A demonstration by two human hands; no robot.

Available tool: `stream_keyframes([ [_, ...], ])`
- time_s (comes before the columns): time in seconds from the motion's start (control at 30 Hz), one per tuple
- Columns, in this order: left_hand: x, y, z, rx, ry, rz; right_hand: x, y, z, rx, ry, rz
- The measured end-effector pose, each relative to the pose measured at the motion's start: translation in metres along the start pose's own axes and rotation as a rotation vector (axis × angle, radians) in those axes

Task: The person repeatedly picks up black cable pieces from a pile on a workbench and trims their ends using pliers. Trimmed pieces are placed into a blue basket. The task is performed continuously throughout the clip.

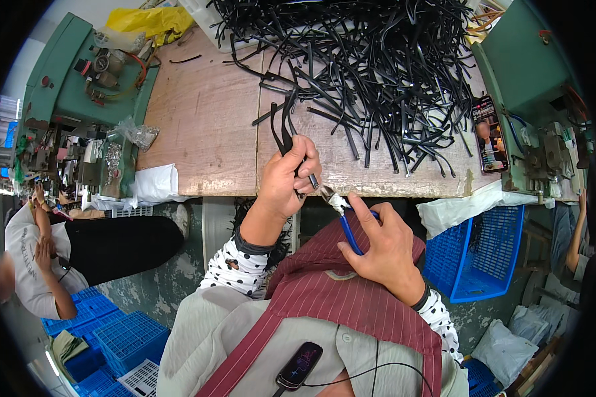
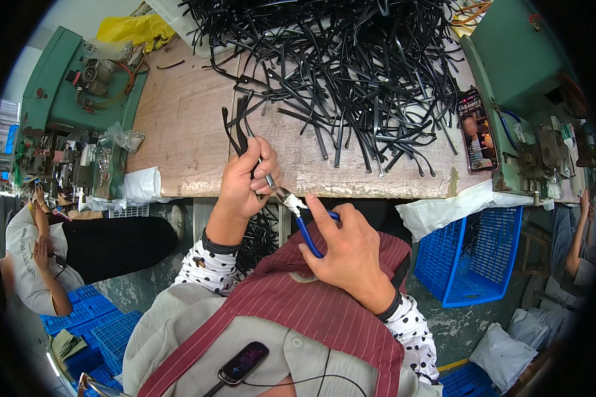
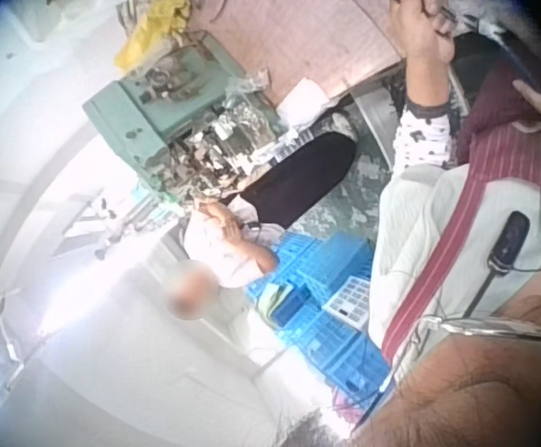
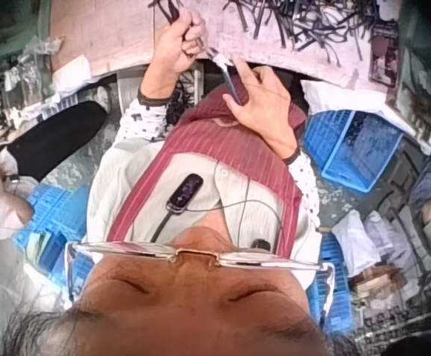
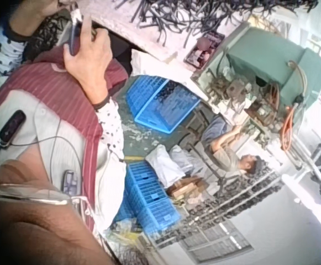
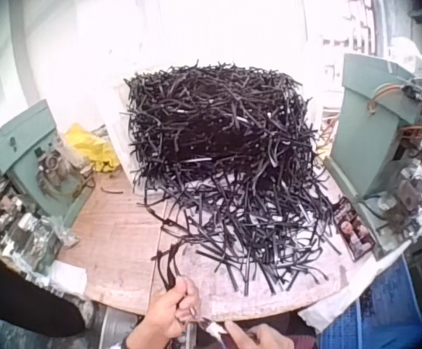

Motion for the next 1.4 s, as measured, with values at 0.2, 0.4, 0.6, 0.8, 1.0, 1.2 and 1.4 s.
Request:
stream_keyframes([
  [0.2, -0.005, 0.013, 0.004, 0.04, -0.083, 0.044, 0.006, -0.004, -0.001, -0.013, -0.057, 0.109],
  [0.4, -0.009, 0.01, 0.002, 0.185, -0.153, 0.043, 0.01, -0.009, -0.001, 0.041, -0.061, 0.136],
  [0.6, 0.006, 0.017, 0.013, -0.019, 0.213, -0.051, 0.004, -0.003, 0.001, 0.014, -0.048, 0.014],
  [0.8, 0.027, 0.031, 0.024, -0.207, 0.765, -0.308, 0.005, 0.006, 0.005, 0.069, 0.06, -0.161],
  [1.0, 0.037, 0.032, 0.026, -0.168, 1.034, -0.661, 0.005, 0.003, 0.002, 0.15, 0.105, -0.287],
  [1.2, 0.035, 0.032, 0.029, -0.239, 0.833, -0.449, -0.001, 0.008, 0.004, 0.191, 0.134, -0.313],
  [1.4, 0.031, 0.028, 0.022, -0.397, 0.568, -0.247, -0.004, 0.01, 0.003, 0.209, 0.181, -0.328],
])
Point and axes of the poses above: each hand's wrist, its own z-axis away from the middle knuckle, its own y-axis out of the palm, x = y × z, the point moved 1 cm from there along -z, towards the middle knuckle, and after that the axes turned 8 degrees about y, right-handed, at the moved point
